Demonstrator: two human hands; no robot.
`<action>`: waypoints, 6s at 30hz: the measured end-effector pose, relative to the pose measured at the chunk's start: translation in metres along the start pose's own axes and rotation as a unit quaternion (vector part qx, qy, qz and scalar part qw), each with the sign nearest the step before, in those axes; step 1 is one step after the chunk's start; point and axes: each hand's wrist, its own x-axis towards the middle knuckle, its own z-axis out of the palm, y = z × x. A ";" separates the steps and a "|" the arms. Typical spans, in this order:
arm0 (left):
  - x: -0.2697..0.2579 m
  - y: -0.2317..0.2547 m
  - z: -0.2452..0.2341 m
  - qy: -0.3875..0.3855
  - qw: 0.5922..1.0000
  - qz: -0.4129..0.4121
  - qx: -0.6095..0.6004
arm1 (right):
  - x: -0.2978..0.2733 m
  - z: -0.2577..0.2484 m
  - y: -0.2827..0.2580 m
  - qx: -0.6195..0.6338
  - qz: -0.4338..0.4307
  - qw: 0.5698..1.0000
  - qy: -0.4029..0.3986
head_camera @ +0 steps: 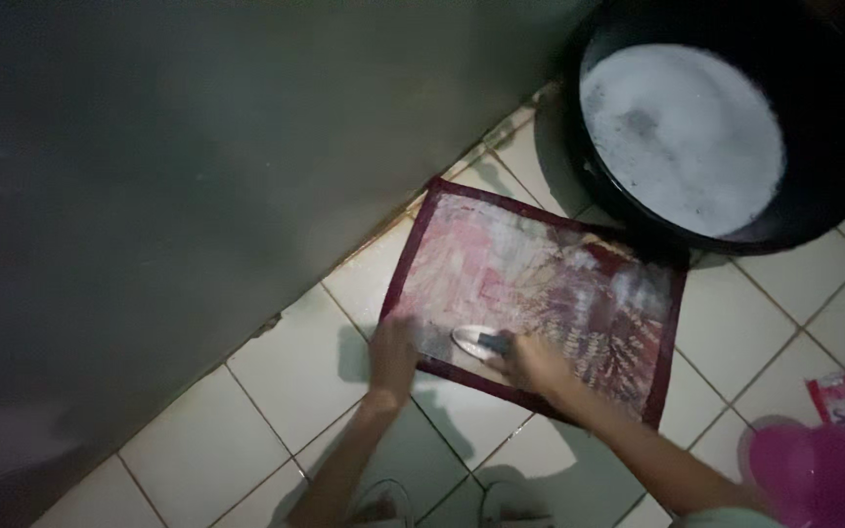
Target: The person scrubs a rug inside a basin of soapy water using a brush, then removes it, lays it out on the floor, and scrubs its surface with the brush.
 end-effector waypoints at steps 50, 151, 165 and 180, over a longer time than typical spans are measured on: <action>0.055 0.027 0.071 -0.075 0.968 0.194 0.138 | -0.052 0.050 0.125 -0.038 0.088 0.994 0.062; 0.041 -0.017 0.036 -0.023 0.954 0.211 0.210 | -0.013 0.081 0.052 -0.037 -0.065 0.990 0.122; 0.043 -0.015 0.034 -0.009 0.962 0.230 0.147 | -0.106 0.036 0.195 -0.109 0.113 0.984 0.082; 0.044 -0.011 0.033 -0.042 0.965 0.170 0.196 | -0.010 0.026 0.059 -0.073 0.012 0.994 0.081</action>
